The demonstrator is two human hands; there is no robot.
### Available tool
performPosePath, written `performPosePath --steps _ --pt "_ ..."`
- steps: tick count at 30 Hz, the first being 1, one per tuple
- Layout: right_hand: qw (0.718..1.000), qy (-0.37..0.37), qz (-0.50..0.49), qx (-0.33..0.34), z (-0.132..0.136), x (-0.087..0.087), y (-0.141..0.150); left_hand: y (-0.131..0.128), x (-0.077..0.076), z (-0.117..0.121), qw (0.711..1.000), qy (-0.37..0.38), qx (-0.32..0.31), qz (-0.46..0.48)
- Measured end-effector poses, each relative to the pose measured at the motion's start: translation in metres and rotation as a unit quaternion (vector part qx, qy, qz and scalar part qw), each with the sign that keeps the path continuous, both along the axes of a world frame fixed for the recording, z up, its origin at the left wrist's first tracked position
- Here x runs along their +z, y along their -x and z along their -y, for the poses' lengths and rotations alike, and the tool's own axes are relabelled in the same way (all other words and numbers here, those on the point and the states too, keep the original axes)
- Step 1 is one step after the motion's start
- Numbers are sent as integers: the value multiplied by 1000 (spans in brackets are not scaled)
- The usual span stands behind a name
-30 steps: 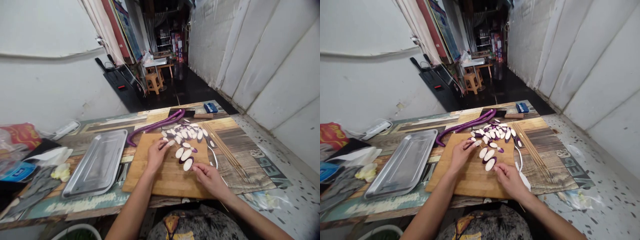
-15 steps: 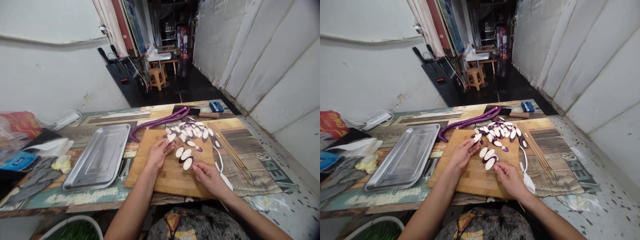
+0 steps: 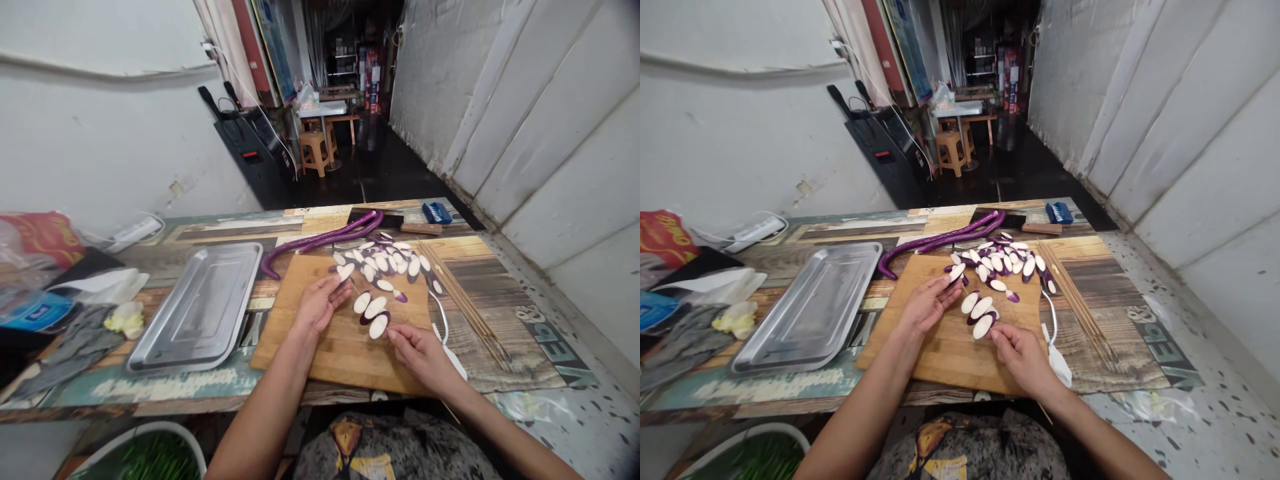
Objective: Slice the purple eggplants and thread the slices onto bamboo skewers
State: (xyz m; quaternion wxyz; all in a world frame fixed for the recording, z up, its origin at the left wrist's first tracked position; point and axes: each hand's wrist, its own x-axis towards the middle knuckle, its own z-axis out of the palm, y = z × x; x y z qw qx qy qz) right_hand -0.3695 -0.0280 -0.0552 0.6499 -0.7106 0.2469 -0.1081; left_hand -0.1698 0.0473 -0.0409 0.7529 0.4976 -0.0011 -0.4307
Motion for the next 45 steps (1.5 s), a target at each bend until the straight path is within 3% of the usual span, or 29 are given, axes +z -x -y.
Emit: performPosePath --steps 20,45 --pt "1000 10 7 8 0 1 1 -1 0 0 1000 0 3 -1" --pt "1000 31 -1 5 0 3 -2 4 6 -2 999 9 -43 -13"
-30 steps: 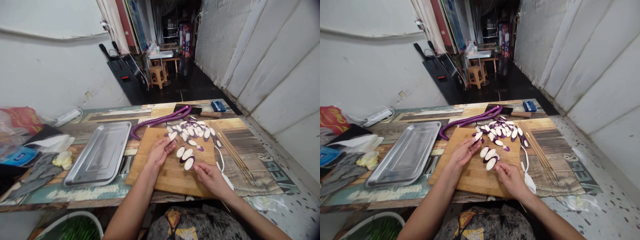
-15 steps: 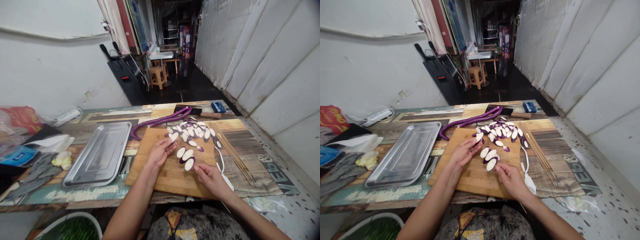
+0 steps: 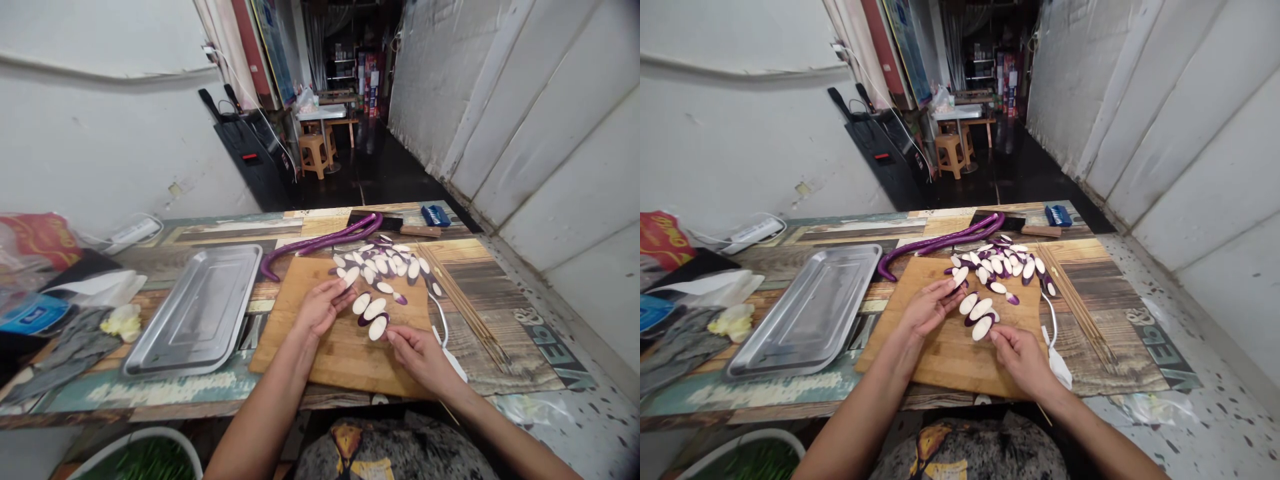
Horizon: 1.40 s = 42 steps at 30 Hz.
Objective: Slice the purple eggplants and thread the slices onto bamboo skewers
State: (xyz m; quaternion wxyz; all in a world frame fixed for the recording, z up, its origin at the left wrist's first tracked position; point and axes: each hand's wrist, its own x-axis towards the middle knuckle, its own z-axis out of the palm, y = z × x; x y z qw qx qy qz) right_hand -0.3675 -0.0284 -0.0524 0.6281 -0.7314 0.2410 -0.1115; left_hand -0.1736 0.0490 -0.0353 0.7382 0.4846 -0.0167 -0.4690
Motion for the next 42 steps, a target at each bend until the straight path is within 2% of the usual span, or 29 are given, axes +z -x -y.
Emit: performPosePath --steps 6,16,19,21,23,26,28,31,34,38,42 --pt "1000 9 -3 -5 0 0 -2 2 1 0 1000 8 7 12" --pt "1000 4 17 -24 4 13 -17 8 0 3 999 35 -10 13" --pt "998 19 32 -48 10 16 -15 7 4 3 996 53 39 55" --pt "997 17 40 -67 13 16 -13 11 6 2 992 40 72 100" --pt "996 3 48 -78 15 15 -10 20 9 0 993 30 39 104" --pt "995 -6 54 -87 13 12 -9 43 12 0 994 59 -92 19" --pt "995 -9 54 -88 10 11 -9 59 12 2 990 79 -113 -18" --pt "997 -10 35 -70 7 10 -4 72 12 7 996 78 -40 -9" --pt "997 44 22 -52 4 7 5 71 13 10 997 71 31 5" --pt "987 142 55 -53 2 -2 11 67 15 13 995 74 65 -16" --pt "984 163 55 -48 0 -6 10 69 11 16 994 68 81 -34"
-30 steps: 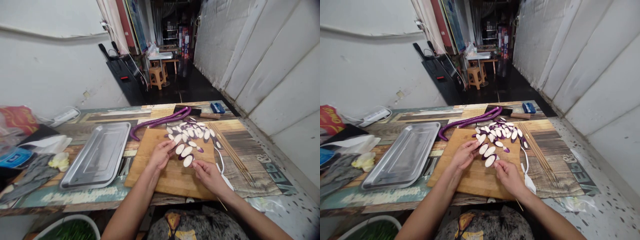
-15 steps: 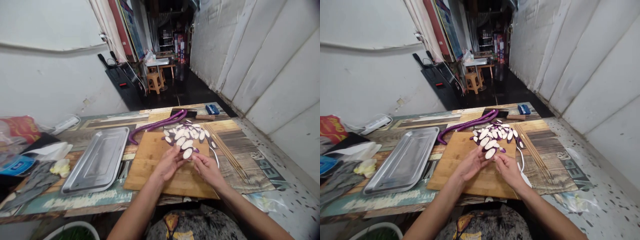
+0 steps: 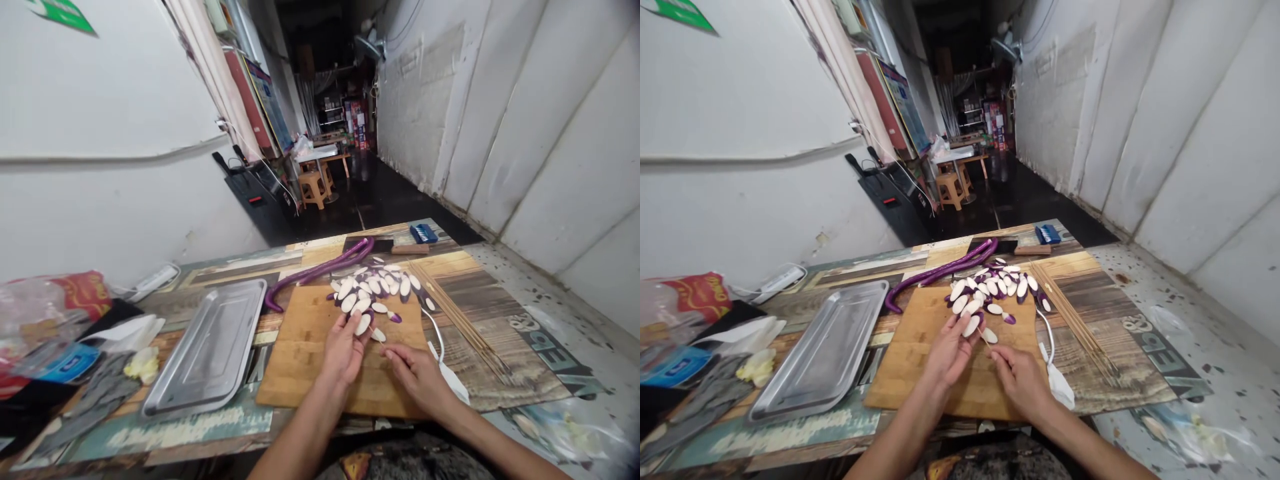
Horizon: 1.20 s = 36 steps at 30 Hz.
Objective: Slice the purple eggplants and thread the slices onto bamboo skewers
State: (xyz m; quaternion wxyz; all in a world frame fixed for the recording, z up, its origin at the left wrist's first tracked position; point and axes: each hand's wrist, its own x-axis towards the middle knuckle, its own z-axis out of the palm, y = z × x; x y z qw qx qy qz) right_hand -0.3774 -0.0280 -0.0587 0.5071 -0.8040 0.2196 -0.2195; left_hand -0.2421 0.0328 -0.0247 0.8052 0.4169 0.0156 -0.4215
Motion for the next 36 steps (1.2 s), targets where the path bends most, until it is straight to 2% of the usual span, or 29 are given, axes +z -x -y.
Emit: performPosePath --steps 5,10,16,22,27,28,32,34,36 --pt "1000 28 -6 2 -2 -2 -2 -2 -6 2 1000 1 9 -25" --pt "999 47 -19 20 -4 -3 -4 -2 -7 3 1000 -5 10 -3" --pt "999 43 -11 11 -7 -5 -6 -4 -10 4 1000 -7 1 0" --pt "999 -32 4 1 -6 -3 -10 -7 -9 7 1000 -19 4 -16" --pt "995 86 17 -36 -11 -6 -13 -7 -6 10 1000 -9 -4 -6" --pt "997 73 19 -34 -11 -6 -13 -7 -6 10 1000 -11 -6 -7" --pt "997 -75 20 -11 -9 -4 -14 -9 -3 9 999 -16 -2 -40" --pt "996 -74 42 -20 -8 -2 -14 -8 -1 9 998 -8 12 -61" --pt "997 -42 65 -32 -7 -1 -15 -5 0 8 997 0 16 -80"
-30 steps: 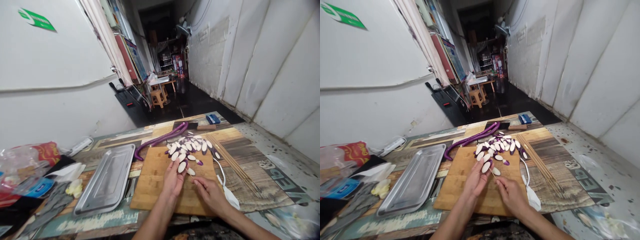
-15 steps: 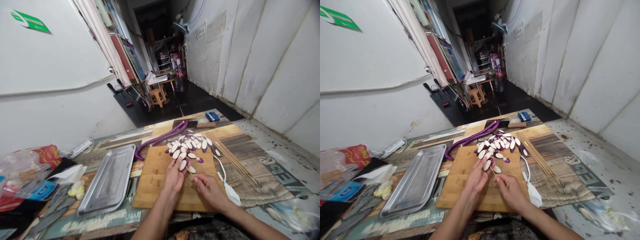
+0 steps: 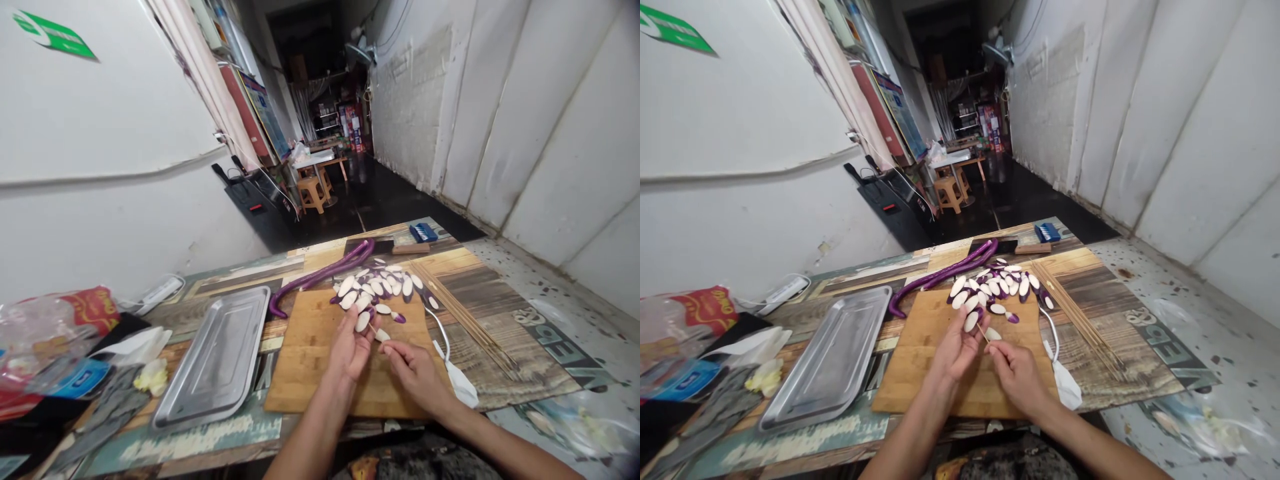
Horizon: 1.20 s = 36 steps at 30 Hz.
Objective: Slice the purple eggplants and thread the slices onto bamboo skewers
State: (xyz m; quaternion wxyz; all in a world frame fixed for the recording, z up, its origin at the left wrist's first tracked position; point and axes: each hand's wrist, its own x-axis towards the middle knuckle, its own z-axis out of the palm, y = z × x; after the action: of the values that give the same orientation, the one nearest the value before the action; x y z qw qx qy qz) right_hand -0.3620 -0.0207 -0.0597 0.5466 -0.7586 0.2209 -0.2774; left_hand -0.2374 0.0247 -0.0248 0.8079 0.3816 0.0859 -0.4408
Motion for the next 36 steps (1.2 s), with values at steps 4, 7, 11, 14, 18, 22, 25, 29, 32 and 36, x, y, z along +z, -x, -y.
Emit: performPosePath --steps 4,7,11,14,18,22,25,29,32,36 --pt "1000 14 -12 4 -3 1 -2 8 -5 -2 1000 -19 -19 -15" --pt "1000 14 -10 9 -6 1 -2 11 -9 -3 999 -30 -20 -7" --pt "1000 25 -11 2 -7 0 -2 12 -11 -2 999 -31 -29 4" --pt "1000 21 -7 -3 -5 -1 -3 14 -13 -1 999 -39 -34 16" --pt "1000 17 0 -7 -3 -3 -3 13 -10 -1 999 -32 -37 21" --pt "999 27 -11 19 -4 -3 1 3 -1 0 999 -21 2 30" --pt "999 22 -8 38 -5 -2 2 0 2 0 998 -38 31 37" --pt "999 33 -15 30 -3 0 2 7 0 0 999 -22 9 40" --pt "999 42 -24 22 -2 1 2 6 3 0 1000 -10 -1 28" --pt "999 36 -21 25 -1 0 3 -7 9 1 998 -23 2 52"
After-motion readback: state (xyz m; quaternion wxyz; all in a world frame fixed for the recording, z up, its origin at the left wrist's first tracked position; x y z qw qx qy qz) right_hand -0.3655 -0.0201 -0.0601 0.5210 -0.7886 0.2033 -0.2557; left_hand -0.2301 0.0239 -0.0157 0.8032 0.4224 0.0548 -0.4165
